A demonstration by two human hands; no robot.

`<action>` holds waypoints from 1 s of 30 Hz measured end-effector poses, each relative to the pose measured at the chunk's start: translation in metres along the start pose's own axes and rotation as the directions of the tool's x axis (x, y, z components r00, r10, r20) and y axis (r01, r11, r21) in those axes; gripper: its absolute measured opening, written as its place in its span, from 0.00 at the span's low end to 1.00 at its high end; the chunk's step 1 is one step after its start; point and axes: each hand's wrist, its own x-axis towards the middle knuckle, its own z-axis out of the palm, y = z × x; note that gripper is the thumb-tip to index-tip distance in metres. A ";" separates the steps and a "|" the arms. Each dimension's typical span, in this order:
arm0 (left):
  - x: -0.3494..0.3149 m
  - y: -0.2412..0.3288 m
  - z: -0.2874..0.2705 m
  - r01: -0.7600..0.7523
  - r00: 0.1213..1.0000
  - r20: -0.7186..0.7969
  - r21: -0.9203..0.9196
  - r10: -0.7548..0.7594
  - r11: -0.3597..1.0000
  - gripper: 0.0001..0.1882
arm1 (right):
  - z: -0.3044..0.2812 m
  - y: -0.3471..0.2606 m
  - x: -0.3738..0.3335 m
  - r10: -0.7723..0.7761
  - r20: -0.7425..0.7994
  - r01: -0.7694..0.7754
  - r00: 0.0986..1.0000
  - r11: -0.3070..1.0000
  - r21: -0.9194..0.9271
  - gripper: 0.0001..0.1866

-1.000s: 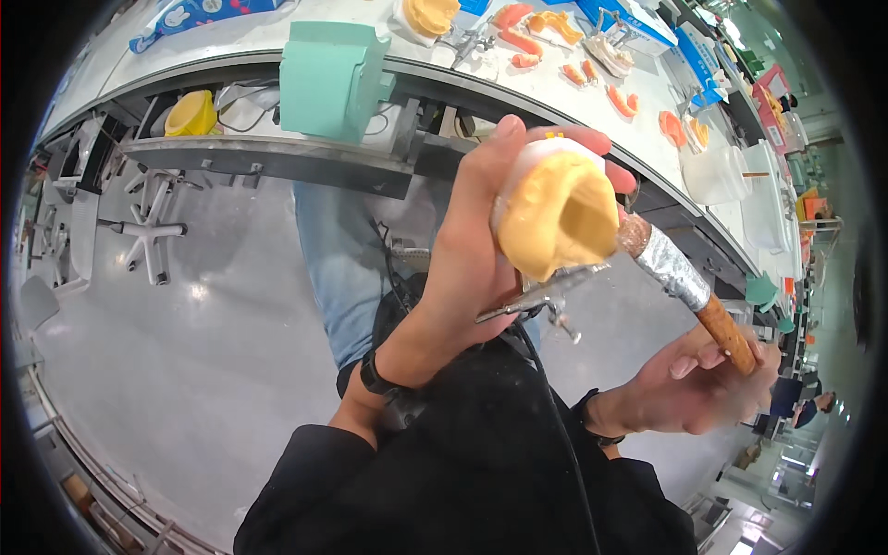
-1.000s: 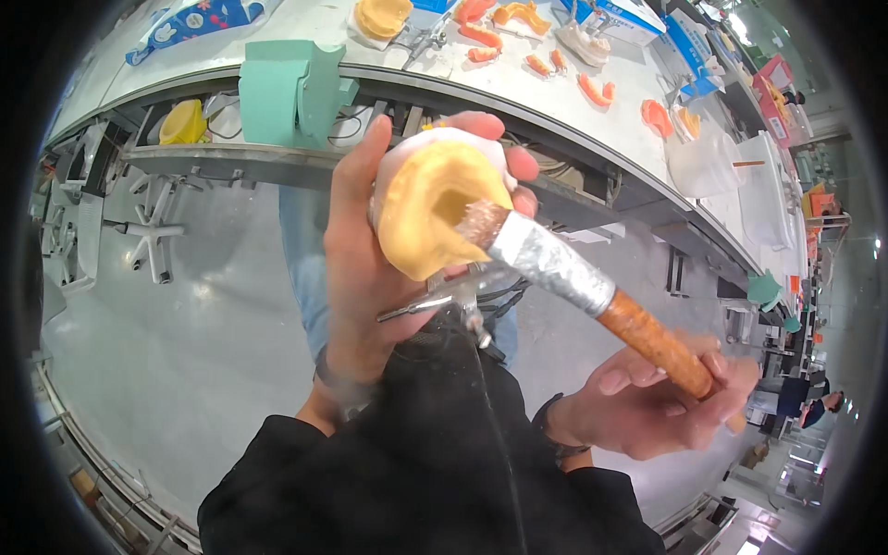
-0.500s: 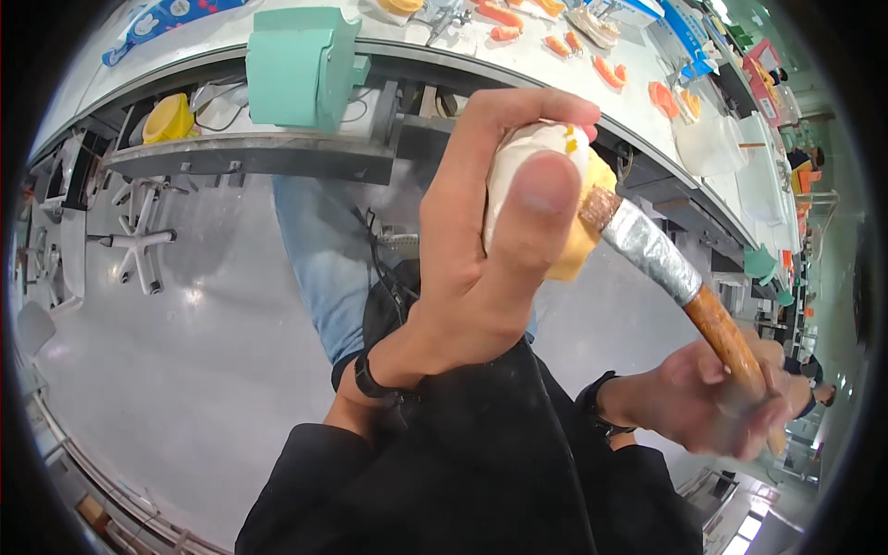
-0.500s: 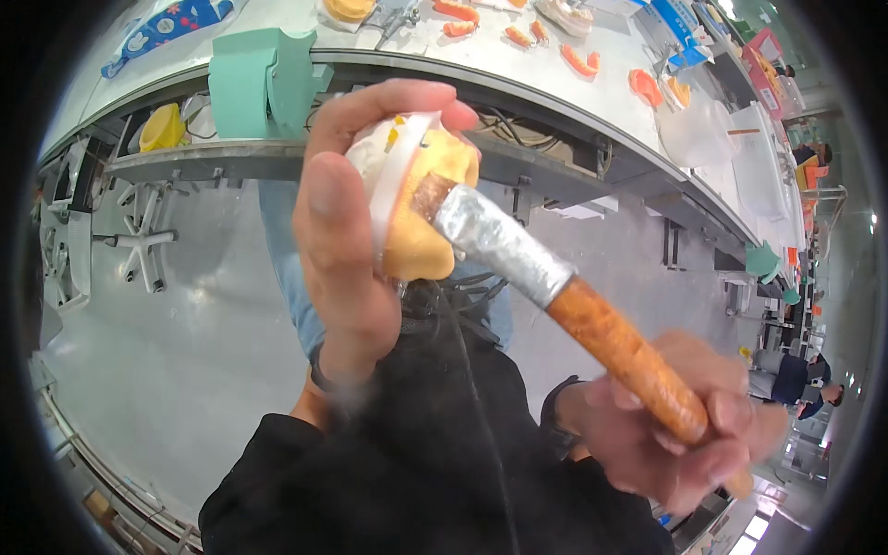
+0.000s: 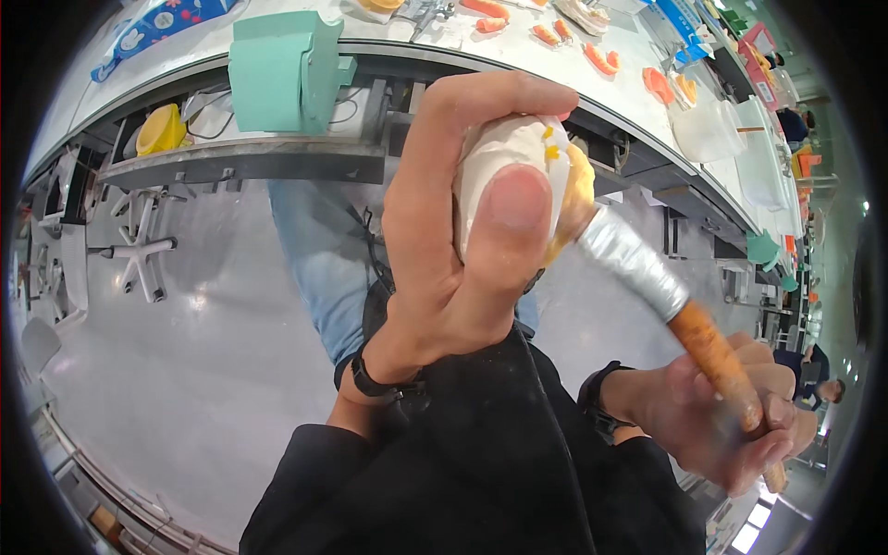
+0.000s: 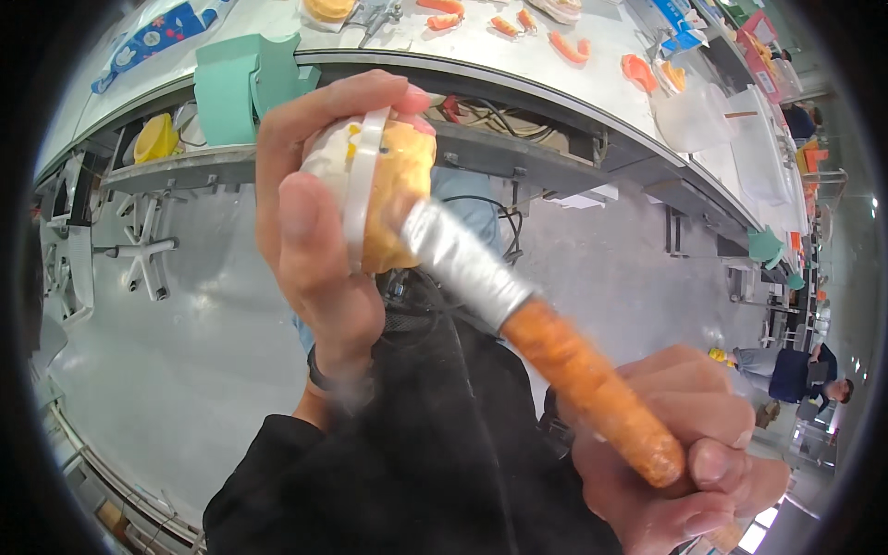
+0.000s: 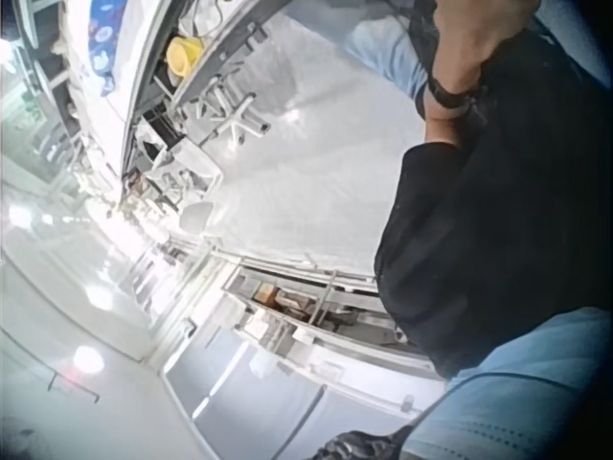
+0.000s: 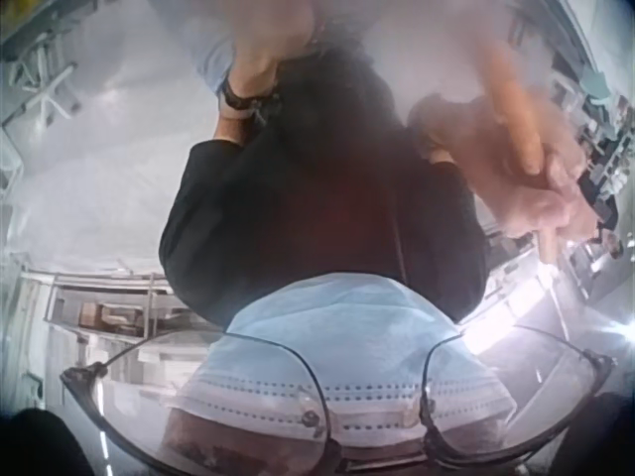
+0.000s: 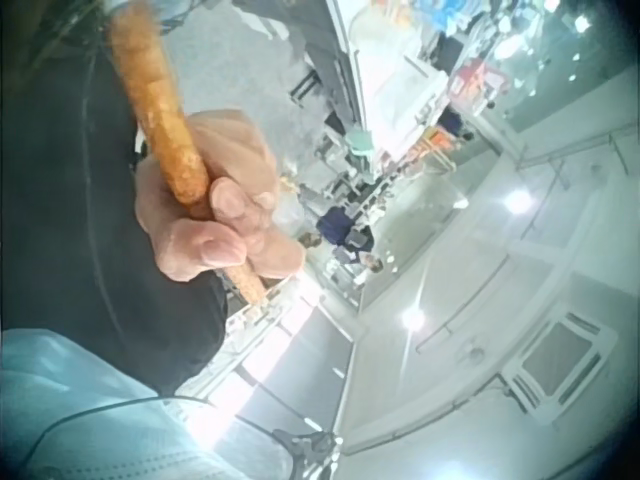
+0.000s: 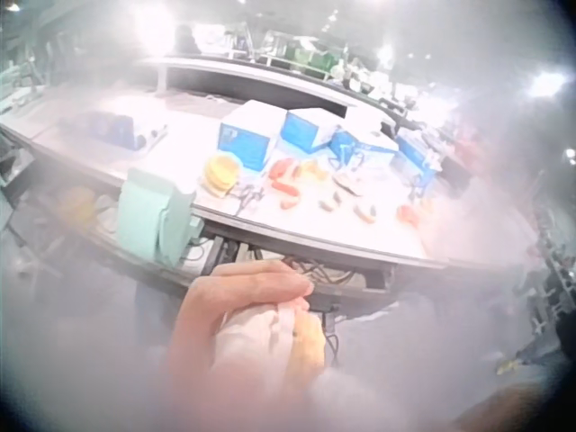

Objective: Cleaning and brushing debris from dental molds and articulators using a brush.

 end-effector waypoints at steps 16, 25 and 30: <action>-0.001 -0.002 0.009 0.015 1.000 0.025 -0.079 -0.013 0.997 0.31 | -0.032 0.026 -0.003 -0.281 0.108 0.301 0.954 0.907 -0.296 0.11; -0.002 -0.004 0.010 -0.031 0.997 -0.069 0.137 0.040 0.990 0.29 | -0.026 0.005 0.001 -0.103 0.277 0.127 0.955 0.990 -0.067 0.09; -0.002 -0.002 0.008 -0.027 0.998 -0.052 0.131 0.034 0.991 0.28 | -0.021 0.019 -0.002 -0.196 0.190 0.194 0.962 0.981 0.029 0.09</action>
